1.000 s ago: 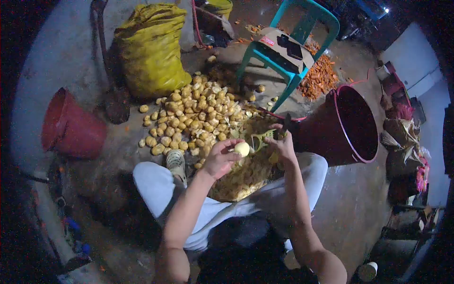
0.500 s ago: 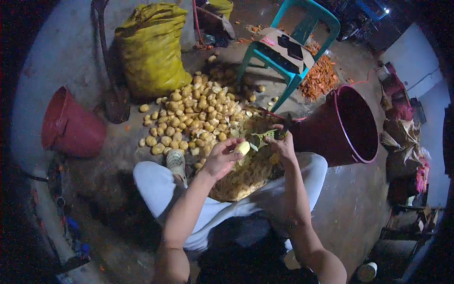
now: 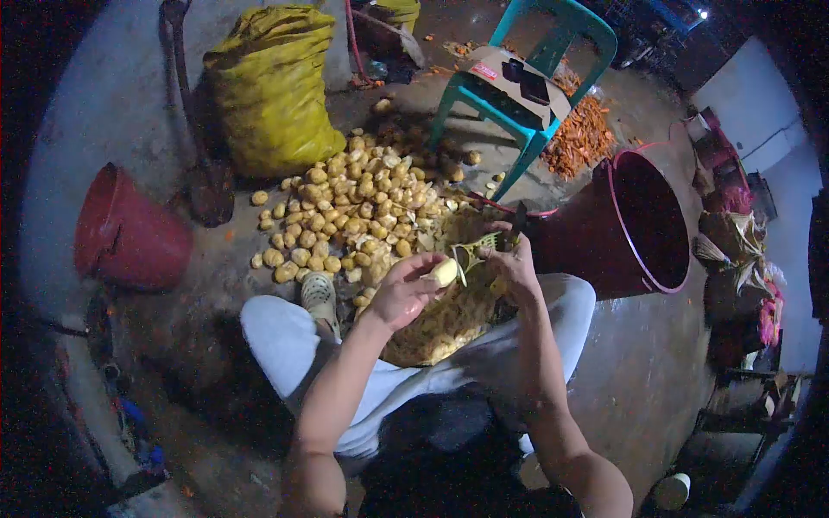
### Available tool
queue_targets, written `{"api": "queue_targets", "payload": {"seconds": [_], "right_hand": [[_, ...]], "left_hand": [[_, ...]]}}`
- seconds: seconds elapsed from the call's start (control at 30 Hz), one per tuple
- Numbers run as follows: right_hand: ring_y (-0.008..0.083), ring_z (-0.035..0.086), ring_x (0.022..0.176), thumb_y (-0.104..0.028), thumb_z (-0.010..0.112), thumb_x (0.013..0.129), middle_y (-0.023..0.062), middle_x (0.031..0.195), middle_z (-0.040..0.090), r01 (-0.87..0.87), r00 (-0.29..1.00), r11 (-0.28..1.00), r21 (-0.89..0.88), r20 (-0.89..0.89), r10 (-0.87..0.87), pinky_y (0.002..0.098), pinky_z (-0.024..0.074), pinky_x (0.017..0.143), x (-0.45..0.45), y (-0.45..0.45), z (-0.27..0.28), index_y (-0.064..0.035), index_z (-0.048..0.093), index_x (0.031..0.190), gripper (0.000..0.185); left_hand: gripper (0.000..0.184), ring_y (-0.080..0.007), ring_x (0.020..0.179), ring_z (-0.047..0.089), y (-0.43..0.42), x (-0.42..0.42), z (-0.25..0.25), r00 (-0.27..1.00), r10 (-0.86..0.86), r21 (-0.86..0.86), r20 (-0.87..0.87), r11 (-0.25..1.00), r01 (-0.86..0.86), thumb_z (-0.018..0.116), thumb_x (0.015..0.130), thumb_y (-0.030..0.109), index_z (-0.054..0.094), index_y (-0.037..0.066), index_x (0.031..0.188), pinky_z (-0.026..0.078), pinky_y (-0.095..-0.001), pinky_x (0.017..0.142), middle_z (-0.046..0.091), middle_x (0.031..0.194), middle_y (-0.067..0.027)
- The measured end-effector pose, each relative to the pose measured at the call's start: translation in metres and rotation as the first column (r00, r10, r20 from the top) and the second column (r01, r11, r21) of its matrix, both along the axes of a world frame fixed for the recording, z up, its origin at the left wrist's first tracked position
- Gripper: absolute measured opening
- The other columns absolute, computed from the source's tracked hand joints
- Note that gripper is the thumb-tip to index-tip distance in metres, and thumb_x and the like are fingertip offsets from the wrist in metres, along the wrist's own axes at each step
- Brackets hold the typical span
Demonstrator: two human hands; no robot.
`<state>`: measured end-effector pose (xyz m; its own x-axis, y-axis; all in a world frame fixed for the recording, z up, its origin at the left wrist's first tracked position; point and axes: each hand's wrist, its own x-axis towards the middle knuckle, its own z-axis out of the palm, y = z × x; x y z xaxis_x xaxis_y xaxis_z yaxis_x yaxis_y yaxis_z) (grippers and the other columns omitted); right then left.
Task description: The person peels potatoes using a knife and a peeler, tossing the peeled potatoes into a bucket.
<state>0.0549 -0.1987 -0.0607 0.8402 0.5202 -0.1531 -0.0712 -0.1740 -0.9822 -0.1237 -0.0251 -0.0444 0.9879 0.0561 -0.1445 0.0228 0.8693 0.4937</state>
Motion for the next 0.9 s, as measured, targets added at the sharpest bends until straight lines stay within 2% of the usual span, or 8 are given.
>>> {"api": "queue_targets", "payload": {"seconds": [0.07, 0.17, 0.3, 0.43, 0.57, 0.73, 0.8, 0.9], "right_hand": [[0.0122, 0.059, 0.089, -0.015, 0.087, 0.063, 0.0027, 0.096, 0.064, -0.070, 0.997, 0.994, 0.080, 0.019, 0.069, 0.0294, 0.0478, 0.082, 0.001, -0.001, 0.006, -0.0017, 0.061, 0.107, 0.053], [0.0067, 0.053, 0.068, -0.014, 0.083, 0.070, -0.0025, 0.080, 0.059, -0.165, 0.820, 0.986, 0.004, 0.556, 0.135, 0.0210, 0.0423, 0.058, -0.014, 0.006, 0.022, -0.0036, 0.059, 0.110, 0.047], [0.0074, 0.054, 0.076, -0.017, 0.085, 0.069, -0.0009, 0.088, 0.059, -0.041, 0.994, 0.999, 0.014, 0.103, 0.040, 0.0249, 0.0450, 0.064, 0.001, -0.002, 0.005, -0.0032, 0.058, 0.111, 0.052], [0.0126, 0.061, 0.084, -0.011, 0.083, 0.070, 0.0059, 0.101, 0.064, -0.184, 0.872, 0.981, -0.059, 0.452, 0.190, 0.0270, 0.0503, 0.073, -0.022, 0.005, 0.039, -0.0022, 0.060, 0.108, 0.045], [0.0082, 0.055, 0.075, -0.012, 0.084, 0.068, -0.0026, 0.084, 0.059, -0.012, 0.997, 0.997, 0.080, 0.082, 0.006, 0.0251, 0.0463, 0.065, 0.004, -0.003, -0.003, -0.0021, 0.056, 0.113, 0.054], [0.0070, 0.054, 0.066, -0.011, 0.083, 0.069, -0.0011, 0.084, 0.059, -0.199, 0.894, 0.980, 0.010, 0.411, 0.178, 0.0209, 0.0440, 0.057, -0.013, 0.006, 0.022, -0.0031, 0.056, 0.114, 0.053], [0.0059, 0.052, 0.064, -0.011, 0.084, 0.067, -0.0022, 0.081, 0.059, -0.077, 0.967, 0.994, 0.072, 0.247, 0.057, 0.0208, 0.0414, 0.054, -0.002, 0.006, 0.007, -0.0032, 0.057, 0.113, 0.054], [0.0051, 0.051, 0.062, -0.012, 0.084, 0.066, -0.0027, 0.079, 0.059, -0.110, 0.969, 0.991, 0.082, 0.230, 0.089, 0.0213, 0.0391, 0.052, -0.002, 0.005, 0.011, -0.0030, 0.057, 0.113, 0.054]], "left_hand": [[0.055, -0.0169, 0.101, 0.058, 0.004, 0.001, 0.001, 0.998, -0.023, -0.043, 0.055, 0.999, 0.026, 0.069, 0.074, -0.004, 0.052, 0.001, 0.126, 0.048, -0.0307, 0.091, 0.058, 0.110, -0.0070], [0.055, -0.0182, 0.104, 0.058, 0.004, 0.000, -0.006, 1.000, -0.008, 0.179, 0.028, 0.984, 0.003, 0.072, 0.074, -0.002, 0.052, 0.001, 0.126, 0.047, -0.0301, 0.090, 0.059, 0.111, -0.0080], [0.054, -0.0155, 0.104, 0.056, 0.001, -0.001, -0.002, 0.999, 0.009, -0.002, 0.045, 1.000, -0.009, 0.071, 0.074, -0.005, 0.053, 0.001, 0.124, 0.047, -0.0272, 0.087, 0.059, 0.107, -0.0055], [0.050, -0.0198, 0.107, 0.057, 0.000, -0.002, -0.006, 0.997, 0.066, 0.135, 0.027, 0.988, -0.069, 0.069, 0.074, -0.007, 0.053, -0.001, 0.121, 0.048, -0.0292, 0.088, 0.059, 0.112, -0.0082], [0.048, -0.0193, 0.106, 0.058, 0.001, -0.001, -0.002, 0.999, 0.030, -0.009, 0.042, 1.000, -0.030, 0.070, 0.073, -0.007, 0.055, 0.000, 0.118, 0.049, -0.0295, 0.090, 0.059, 0.111, -0.0074], [0.046, -0.0198, 0.107, 0.057, -0.001, -0.001, -0.004, 0.997, 0.077, 0.137, -0.017, 0.988, -0.074, 0.068, 0.073, -0.009, 0.055, 0.000, 0.116, 0.048, -0.0327, 0.090, 0.061, 0.108, -0.0084], [0.044, -0.0189, 0.106, 0.057, -0.003, 0.001, -0.006, 0.992, 0.098, -0.073, 0.075, 0.993, -0.092, 0.067, 0.076, -0.007, 0.055, 0.000, 0.118, 0.048, -0.0326, 0.090, 0.061, 0.111, -0.0081], [0.046, -0.0184, 0.106, 0.057, -0.002, 0.003, -0.004, 0.990, 0.116, -0.052, 0.084, 0.992, -0.112, 0.068, 0.076, -0.004, 0.054, 0.000, 0.120, 0.048, -0.0308, 0.087, 0.059, 0.115, -0.0082]]}}
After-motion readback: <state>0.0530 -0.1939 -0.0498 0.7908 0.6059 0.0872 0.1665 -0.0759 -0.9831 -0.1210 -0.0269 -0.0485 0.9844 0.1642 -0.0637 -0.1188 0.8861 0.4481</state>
